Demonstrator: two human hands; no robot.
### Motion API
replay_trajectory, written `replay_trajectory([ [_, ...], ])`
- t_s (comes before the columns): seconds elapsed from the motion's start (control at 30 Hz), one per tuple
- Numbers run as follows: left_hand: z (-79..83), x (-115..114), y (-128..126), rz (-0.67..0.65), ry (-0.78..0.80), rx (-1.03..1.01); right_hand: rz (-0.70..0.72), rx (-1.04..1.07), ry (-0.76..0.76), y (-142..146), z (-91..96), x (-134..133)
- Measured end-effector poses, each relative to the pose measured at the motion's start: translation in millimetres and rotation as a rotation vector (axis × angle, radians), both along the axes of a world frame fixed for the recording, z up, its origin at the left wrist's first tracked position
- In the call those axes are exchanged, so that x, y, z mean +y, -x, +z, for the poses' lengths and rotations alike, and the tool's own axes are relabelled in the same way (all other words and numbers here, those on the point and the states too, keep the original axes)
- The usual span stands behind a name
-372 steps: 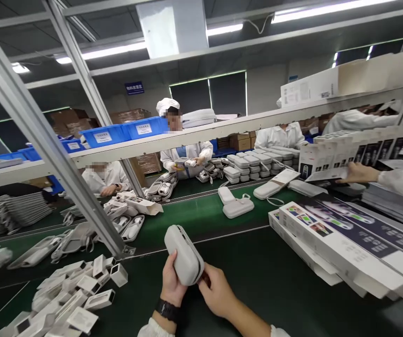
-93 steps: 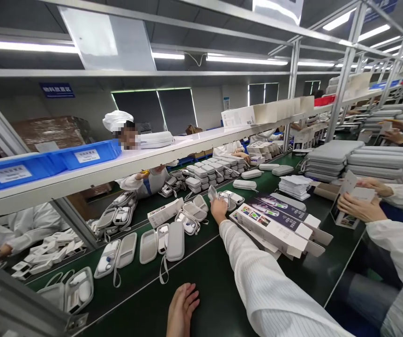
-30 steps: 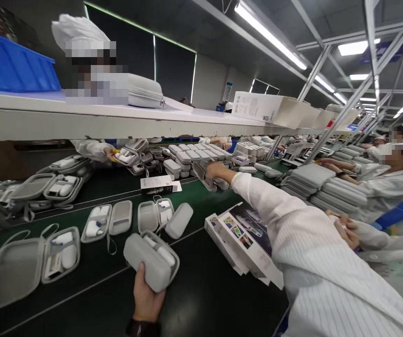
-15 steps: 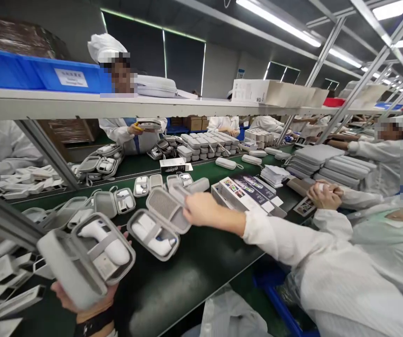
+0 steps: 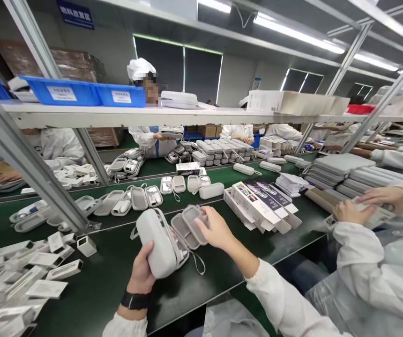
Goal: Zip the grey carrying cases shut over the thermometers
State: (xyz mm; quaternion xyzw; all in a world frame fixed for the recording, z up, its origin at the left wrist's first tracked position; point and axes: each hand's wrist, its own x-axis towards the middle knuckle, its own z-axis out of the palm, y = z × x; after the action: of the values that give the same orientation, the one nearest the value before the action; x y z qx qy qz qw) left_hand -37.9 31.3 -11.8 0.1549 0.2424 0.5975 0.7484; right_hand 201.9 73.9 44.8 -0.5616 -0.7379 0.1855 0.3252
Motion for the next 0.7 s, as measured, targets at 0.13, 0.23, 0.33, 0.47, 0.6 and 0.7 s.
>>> replay_trajectory([
  [0.13, -0.7, 1, -6, -0.436, -0.316, 0.027, 0.319, 0.511, 0.171, -2, 16.3, -11],
  [0.23, 10.4, 5, -14, -0.378, -0.367, 0.052, 0.316, 0.772, 0.322, 6, 6.3, -21],
  [0.33, 23.6, 15, -28, -0.053, -0.276, 0.032, 0.365, 0.953, 0.459, 23, -21.9, -29],
  [0.47, 20.8, 24, -45, 0.049, -0.187, 0.059, 0.480, 1.233, 0.557, 50, -54.8, -26],
  [0.6, 3.1, 26, -50, -0.054, -0.208, 0.084, 0.570, 1.344, 0.636, 61, -65.0, -15],
  [0.7, 1.3, 29, -51, -0.170, -0.223, 0.115, 0.562, 1.383, 0.700, 61, -65.8, -14],
])
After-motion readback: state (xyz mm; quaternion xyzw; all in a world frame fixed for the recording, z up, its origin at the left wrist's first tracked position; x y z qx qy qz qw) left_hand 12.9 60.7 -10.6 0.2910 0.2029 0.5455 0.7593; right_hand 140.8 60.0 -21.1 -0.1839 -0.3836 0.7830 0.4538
